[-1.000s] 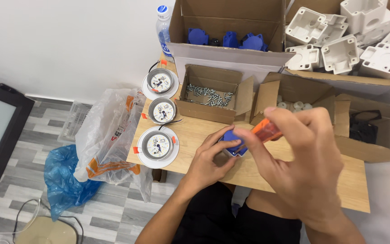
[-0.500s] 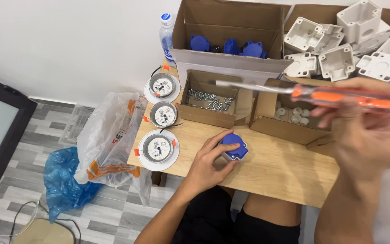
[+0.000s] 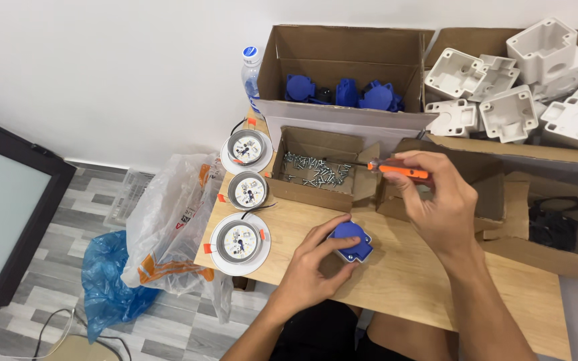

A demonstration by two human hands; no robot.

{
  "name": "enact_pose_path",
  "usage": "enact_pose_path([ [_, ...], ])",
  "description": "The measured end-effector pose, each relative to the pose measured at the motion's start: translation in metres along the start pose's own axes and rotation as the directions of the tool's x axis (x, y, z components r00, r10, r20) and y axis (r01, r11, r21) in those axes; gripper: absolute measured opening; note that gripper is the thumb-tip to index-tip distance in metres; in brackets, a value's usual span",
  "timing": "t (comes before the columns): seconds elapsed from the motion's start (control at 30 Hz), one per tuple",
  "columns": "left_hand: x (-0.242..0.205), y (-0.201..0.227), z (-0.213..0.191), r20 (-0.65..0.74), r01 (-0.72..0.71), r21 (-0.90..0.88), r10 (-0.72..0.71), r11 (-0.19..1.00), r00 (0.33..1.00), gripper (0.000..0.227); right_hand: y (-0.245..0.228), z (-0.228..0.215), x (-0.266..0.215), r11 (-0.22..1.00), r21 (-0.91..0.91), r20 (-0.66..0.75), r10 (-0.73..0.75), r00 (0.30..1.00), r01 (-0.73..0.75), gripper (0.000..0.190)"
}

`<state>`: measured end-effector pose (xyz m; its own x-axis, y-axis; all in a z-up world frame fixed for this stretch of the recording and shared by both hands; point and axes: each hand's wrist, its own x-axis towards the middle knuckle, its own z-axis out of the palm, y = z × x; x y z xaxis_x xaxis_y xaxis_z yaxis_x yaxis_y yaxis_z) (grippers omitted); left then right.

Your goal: The person assembles electrical components by placing a black module into a blue housing, then securing it with a white cover using a screwdriver and screws. They repeat this process with another set of components.

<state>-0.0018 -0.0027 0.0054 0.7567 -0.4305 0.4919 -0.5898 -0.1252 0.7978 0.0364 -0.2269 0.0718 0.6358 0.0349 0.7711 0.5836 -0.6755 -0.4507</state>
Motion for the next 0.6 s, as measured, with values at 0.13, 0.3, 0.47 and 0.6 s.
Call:
enact_pose_path([
  [0.13,0.0,0.002,0.001,-0.005,0.02,-0.01,-0.02,1.0,1.0,0.035,0.007,0.004,-0.002,1.0,-0.013,0.028,-0.009,1.0,0.009,0.019],
  [0.3,0.002,0.001,0.002,-0.011,0.035,-0.018,-0.036,0.999,0.999,0.035,0.009,-0.002,-0.004,1.0,0.012,-0.034,0.013,0.999,-0.013,0.023],
  [0.47,0.003,0.006,0.001,-0.052,0.027,0.008,-0.026,1.0,0.998,0.04,0.01,-0.008,-0.009,0.947,0.278,-0.145,0.207,0.967,-0.161,0.019],
  [0.6,0.007,0.003,0.001,-0.182,-0.048,-0.046,0.039,0.998,0.982,0.035,0.01,-0.01,-0.008,0.913,0.35,-0.168,0.28,0.945,-0.209,0.021],
])
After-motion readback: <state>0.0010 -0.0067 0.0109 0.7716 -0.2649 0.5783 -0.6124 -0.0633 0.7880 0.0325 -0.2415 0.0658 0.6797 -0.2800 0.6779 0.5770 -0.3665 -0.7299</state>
